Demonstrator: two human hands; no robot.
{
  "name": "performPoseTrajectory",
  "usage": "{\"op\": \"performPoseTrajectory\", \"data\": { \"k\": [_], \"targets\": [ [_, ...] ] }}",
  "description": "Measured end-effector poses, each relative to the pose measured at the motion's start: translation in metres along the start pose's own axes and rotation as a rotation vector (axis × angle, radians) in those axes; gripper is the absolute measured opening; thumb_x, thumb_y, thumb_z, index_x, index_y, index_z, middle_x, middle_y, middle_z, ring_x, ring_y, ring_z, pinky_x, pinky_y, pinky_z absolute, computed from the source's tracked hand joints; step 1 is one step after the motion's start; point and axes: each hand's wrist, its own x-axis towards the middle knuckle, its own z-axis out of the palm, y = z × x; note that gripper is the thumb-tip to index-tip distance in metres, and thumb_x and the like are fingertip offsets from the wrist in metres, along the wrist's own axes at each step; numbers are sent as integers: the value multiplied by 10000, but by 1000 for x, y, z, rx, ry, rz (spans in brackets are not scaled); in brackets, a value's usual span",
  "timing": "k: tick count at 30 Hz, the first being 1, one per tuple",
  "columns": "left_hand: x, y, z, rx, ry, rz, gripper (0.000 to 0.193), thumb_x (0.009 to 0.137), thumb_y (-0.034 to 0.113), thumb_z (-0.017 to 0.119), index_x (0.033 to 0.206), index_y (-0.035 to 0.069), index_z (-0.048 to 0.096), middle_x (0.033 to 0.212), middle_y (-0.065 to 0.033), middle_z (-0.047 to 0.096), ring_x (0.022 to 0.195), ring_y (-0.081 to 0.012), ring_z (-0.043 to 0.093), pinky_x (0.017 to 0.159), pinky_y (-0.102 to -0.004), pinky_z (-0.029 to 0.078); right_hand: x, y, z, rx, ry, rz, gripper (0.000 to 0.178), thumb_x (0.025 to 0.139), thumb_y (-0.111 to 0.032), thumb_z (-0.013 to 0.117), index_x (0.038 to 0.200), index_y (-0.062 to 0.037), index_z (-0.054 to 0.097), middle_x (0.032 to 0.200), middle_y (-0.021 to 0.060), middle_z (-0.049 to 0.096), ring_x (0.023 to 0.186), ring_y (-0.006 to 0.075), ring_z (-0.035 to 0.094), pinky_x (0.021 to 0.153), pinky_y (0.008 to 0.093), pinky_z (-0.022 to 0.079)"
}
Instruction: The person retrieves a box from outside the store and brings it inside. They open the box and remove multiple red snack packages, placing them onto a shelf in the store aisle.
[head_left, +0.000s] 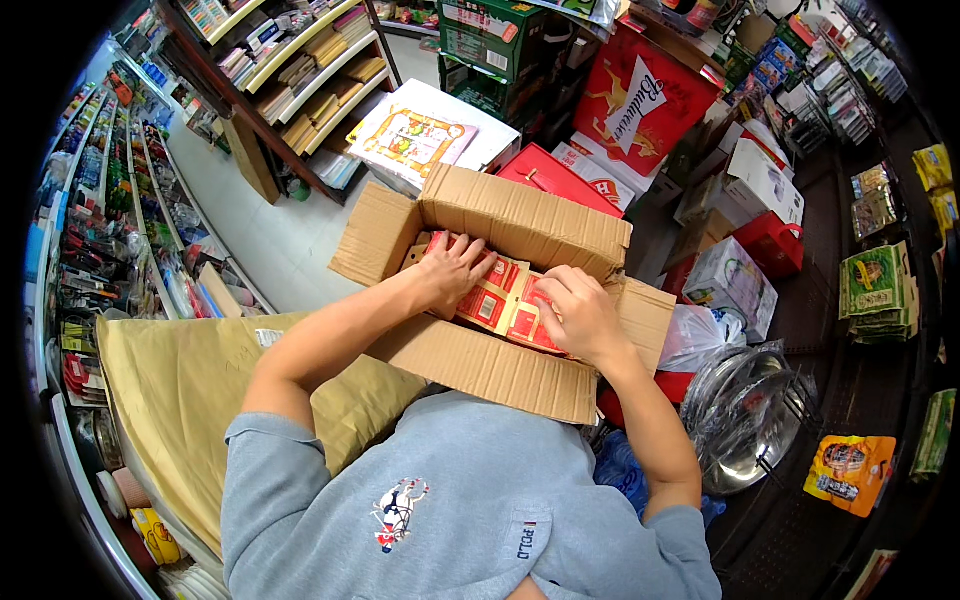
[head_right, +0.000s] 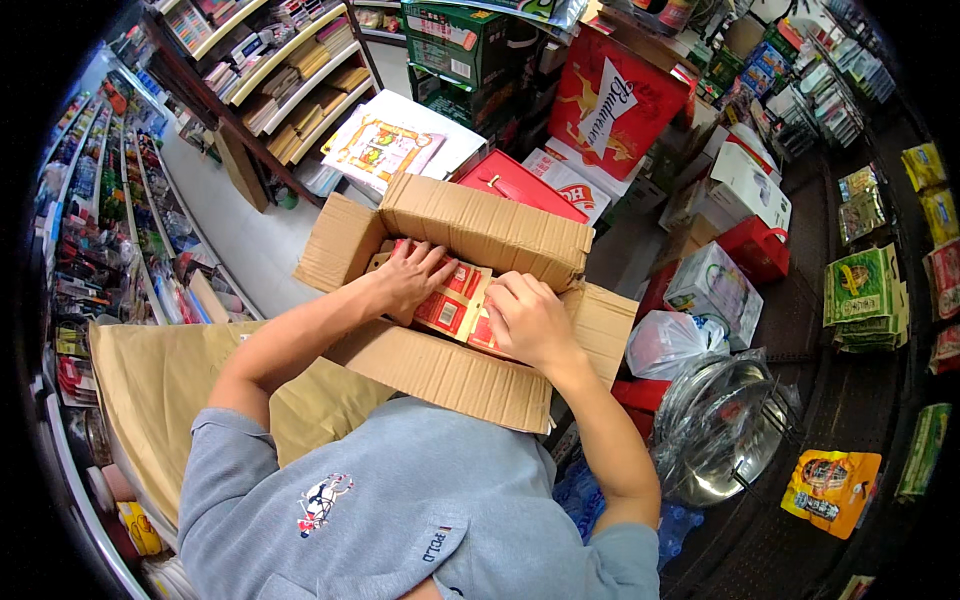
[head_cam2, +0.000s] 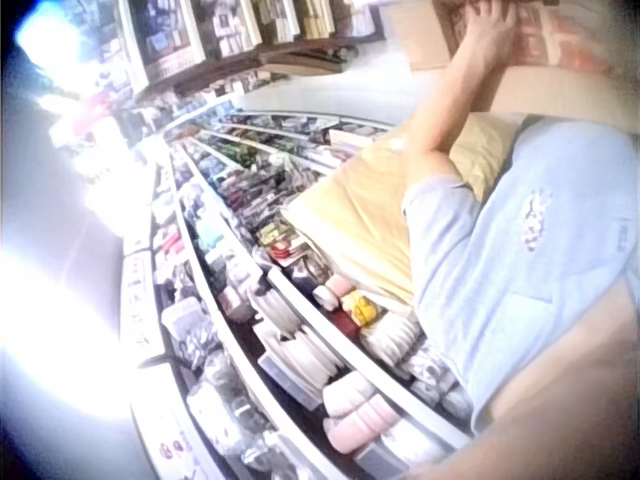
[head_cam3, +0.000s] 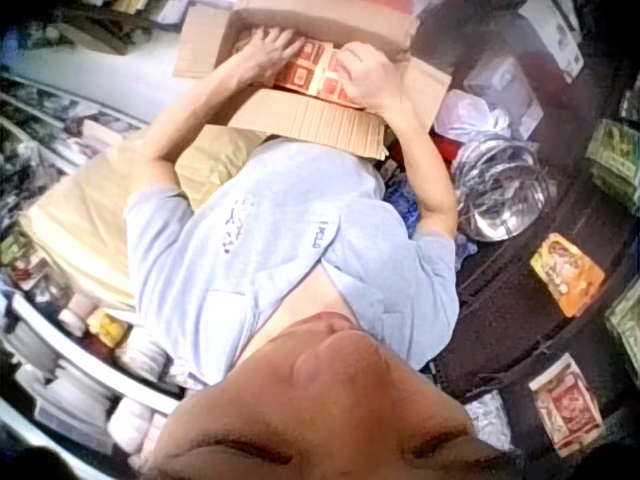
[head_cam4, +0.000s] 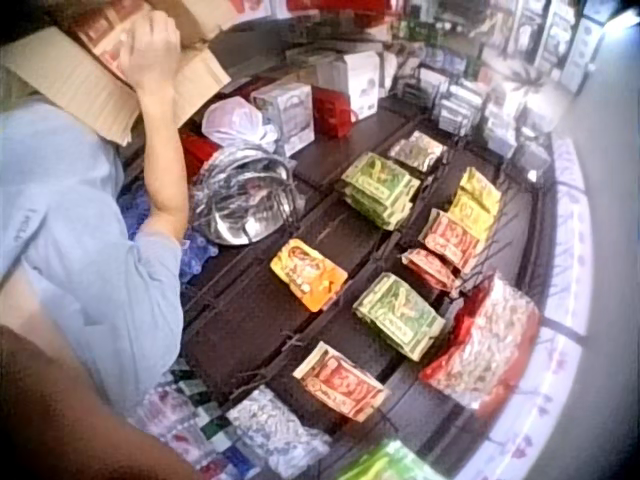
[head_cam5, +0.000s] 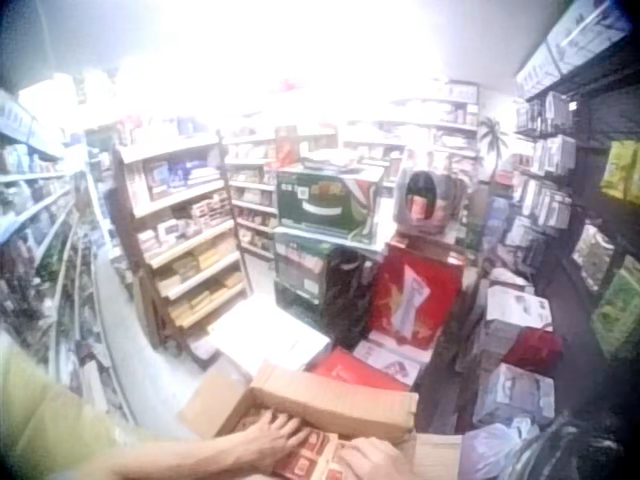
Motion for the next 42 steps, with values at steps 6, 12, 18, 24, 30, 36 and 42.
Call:
{"op": "performPoseTrajectory", "data": {
  "k": [6,12,18,24,30,36,42],
  "targets": [
    [-7,-3,-1,-50,16,-7,1124,539,322,867,1497,78,332,1477,-232,359,1341,-407,371,1079,-568,337,21,16,53,10,-391,223,494,887,-282,660,1222,51,516,1219,244,588,1138,390,564,967,479,477],
    [-31,-9,-12,-387,253,-87,830,721,276,795,1424,38,423,1436,-222,438,1306,-391,440,1091,-449,384,57,33,97,43,-460,452,643,838,-413,707,1227,69,533,1235,285,578,1197,409,551,998,499,458],
    [-82,-5,-41,-796,388,-470,449,875,237,677,1232,-18,583,1019,-234,686,999,-380,659,883,-444,516,66,4,72,27,-449,525,544,791,-382,759,1071,66,631,1136,282,630,1106,433,602,960,474,487],
    [-92,13,-40,-1027,431,-618,469,900,355,679,1097,-69,656,879,-246,709,835,-355,716,766,-418,560,70,7,53,159,-366,417,320,780,-236,729,995,-22,629,995,241,647,989,399,627,875,462,501],
    [-89,9,-41,-1115,295,-828,668,959,577,510,974,-61,706,804,-234,702,738,-317,695,687,-422,518,50,-32,36,360,-187,260,228,760,-53,671,926,-5,523,800,225,648,814,416,652,714,475,505],
    [-94,38,-87,-2097,657,-601,455,947,352,645,1230,1,583,1098,-140,681,896,-224,693,824,-349,551,26,-86,-6,86,186,-204,240,675,-34,687,891,-18,586,940,159,649,845,323,638,727,425,540],
    [-62,42,-96,-1878,1001,-179,492,830,41,761,1266,11,535,1156,-64,650,1074,-123,607,956,-308,499,23,-103,-28,23,128,-228,295,734,-150,734,975,-19,623,1089,171,627,1005,338,610,854,439,515]
  ]
}}
